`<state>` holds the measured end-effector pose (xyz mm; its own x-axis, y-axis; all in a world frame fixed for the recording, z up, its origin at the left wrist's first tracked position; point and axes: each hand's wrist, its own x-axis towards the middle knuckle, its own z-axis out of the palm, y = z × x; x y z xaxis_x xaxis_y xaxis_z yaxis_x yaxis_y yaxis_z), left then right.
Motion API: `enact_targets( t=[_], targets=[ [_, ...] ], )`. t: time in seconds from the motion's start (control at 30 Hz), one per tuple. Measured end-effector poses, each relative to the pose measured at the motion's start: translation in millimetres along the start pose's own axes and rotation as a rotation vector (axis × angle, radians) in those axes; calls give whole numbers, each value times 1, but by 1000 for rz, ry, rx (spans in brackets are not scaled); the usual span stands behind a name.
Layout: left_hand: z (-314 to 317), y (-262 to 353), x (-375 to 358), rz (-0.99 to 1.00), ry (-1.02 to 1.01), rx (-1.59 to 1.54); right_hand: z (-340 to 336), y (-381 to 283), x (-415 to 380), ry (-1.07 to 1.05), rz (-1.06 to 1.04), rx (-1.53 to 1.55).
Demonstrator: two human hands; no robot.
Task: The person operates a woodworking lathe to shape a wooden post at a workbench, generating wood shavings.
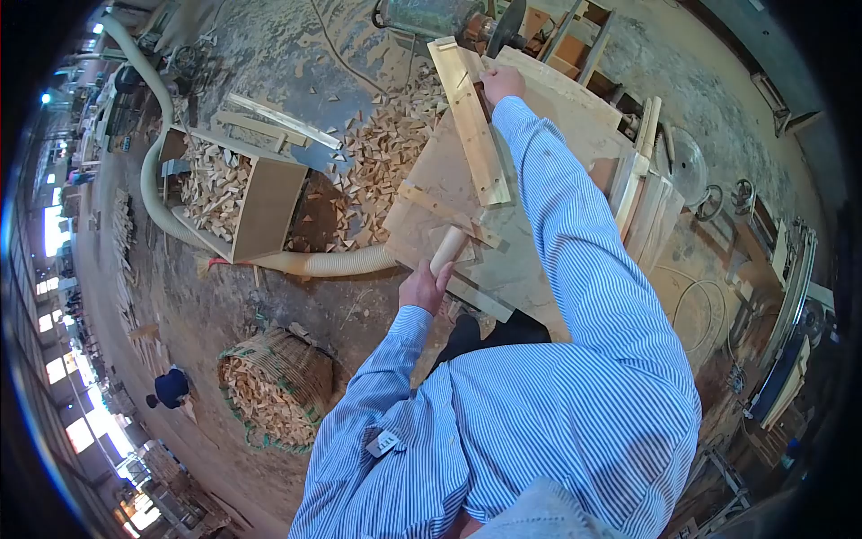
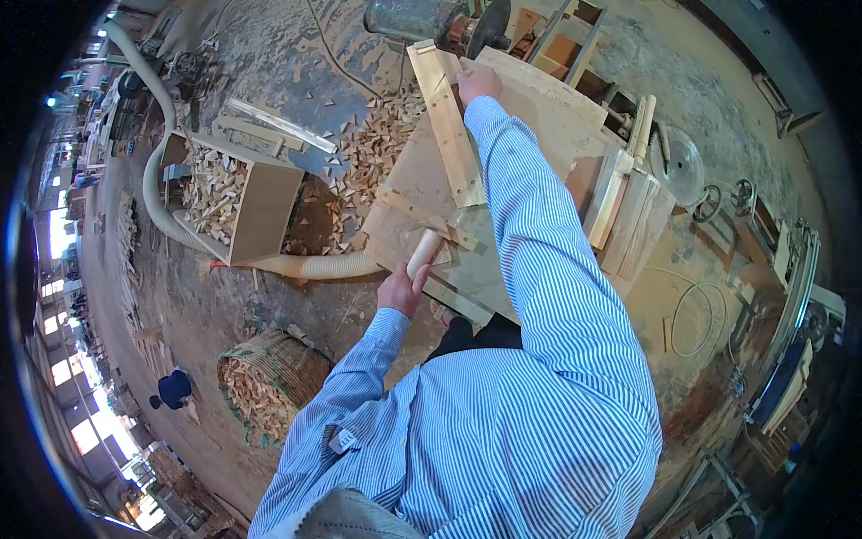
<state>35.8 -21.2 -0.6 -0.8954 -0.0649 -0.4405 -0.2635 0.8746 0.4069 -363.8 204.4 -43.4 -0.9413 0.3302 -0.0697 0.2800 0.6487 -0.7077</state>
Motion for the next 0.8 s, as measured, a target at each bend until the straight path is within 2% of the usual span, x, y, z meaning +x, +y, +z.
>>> enact_targets(
  t=[0.23,0.47,0.63,0.8],
  targets=[
    [3,5,9,9,-7,-6,-2,3,9,28,-36,-18],
    [-2,34,33,5,-27,1,-5,12,46,65,-44,-40],
    [1,55,57,4,-16,20,-21,11,74,-23,9,12],
    [4,72,75,11,4,2,-21,19,103,42,-29,-8]
  ],
)
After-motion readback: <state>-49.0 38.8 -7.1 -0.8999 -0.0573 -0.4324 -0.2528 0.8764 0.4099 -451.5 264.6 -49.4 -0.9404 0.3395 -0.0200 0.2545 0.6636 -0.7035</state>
